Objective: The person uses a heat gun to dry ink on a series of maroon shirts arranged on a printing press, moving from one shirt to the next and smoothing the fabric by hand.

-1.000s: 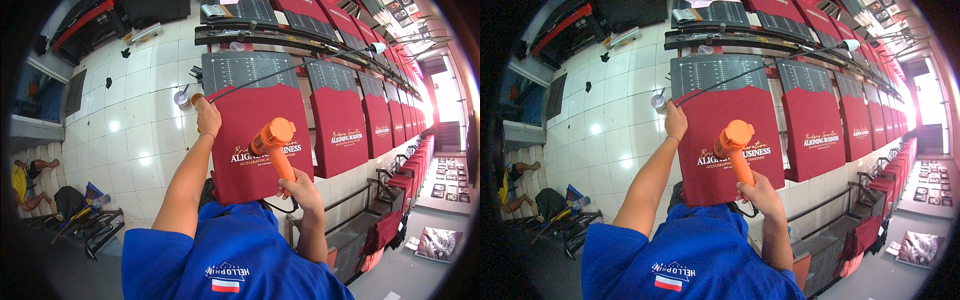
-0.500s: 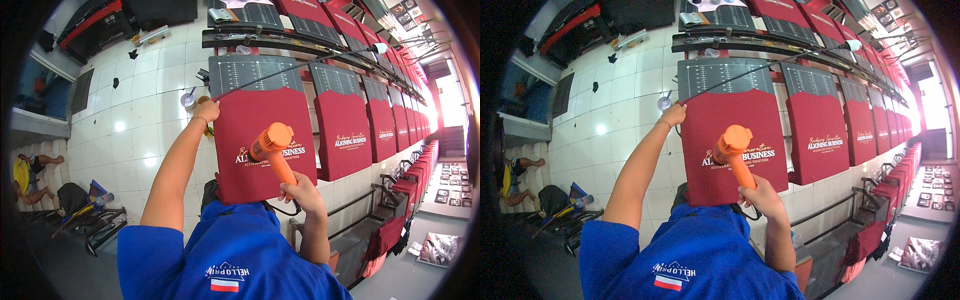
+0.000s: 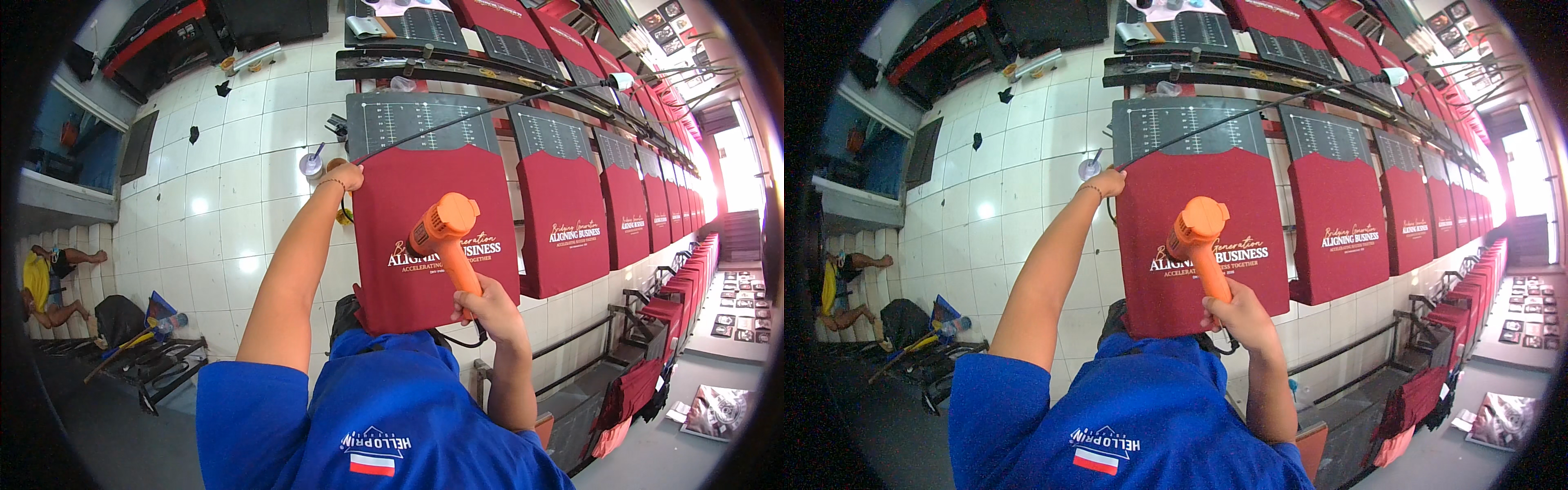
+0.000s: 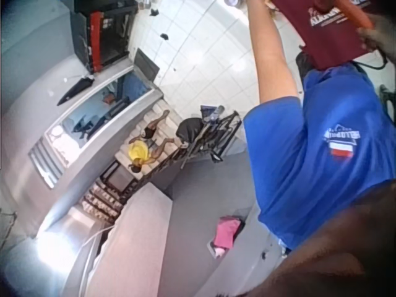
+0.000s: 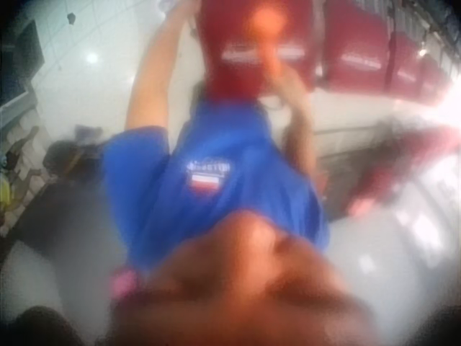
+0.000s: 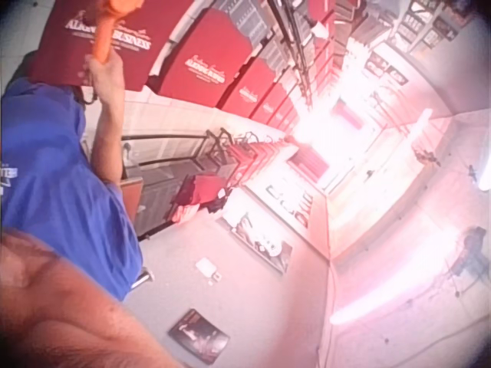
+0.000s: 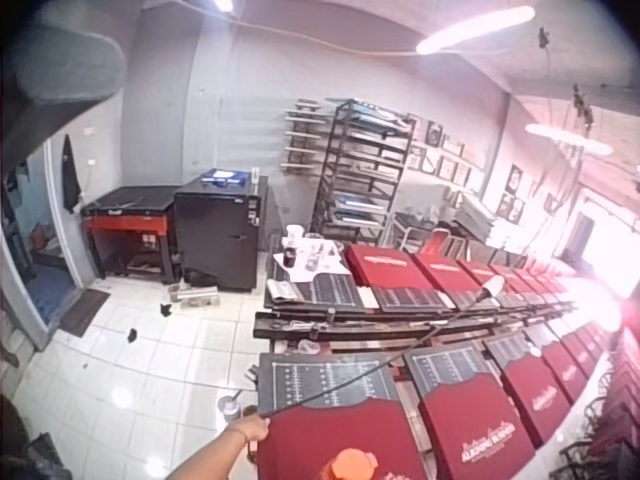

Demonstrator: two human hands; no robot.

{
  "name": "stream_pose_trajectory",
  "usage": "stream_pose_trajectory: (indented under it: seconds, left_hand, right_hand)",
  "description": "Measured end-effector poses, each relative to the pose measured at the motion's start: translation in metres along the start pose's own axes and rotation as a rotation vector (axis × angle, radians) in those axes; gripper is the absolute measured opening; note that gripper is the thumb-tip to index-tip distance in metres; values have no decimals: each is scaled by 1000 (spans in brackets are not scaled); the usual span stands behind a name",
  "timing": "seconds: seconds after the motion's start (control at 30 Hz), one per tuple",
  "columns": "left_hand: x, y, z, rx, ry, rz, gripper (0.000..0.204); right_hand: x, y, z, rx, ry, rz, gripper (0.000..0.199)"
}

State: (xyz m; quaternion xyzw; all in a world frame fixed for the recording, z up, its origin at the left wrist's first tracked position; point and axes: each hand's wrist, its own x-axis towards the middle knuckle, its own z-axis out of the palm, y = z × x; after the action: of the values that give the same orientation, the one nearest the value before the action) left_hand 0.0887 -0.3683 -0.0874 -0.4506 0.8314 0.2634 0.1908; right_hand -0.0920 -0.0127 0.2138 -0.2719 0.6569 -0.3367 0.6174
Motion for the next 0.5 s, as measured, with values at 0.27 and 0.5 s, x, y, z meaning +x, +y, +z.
stream_pose_trajectory:
  seconds: [0.27, 0.5]
  left_hand:
    - [3, 0, -1, 41, -22, 7, 54]
    - [8, -8, 4, -3, -20, 4, 53]
  right_hand:
    - [-2, -5, 5, 44, -53, 34, 23]
    - [1, -1, 14, -14, -86, 2, 26]
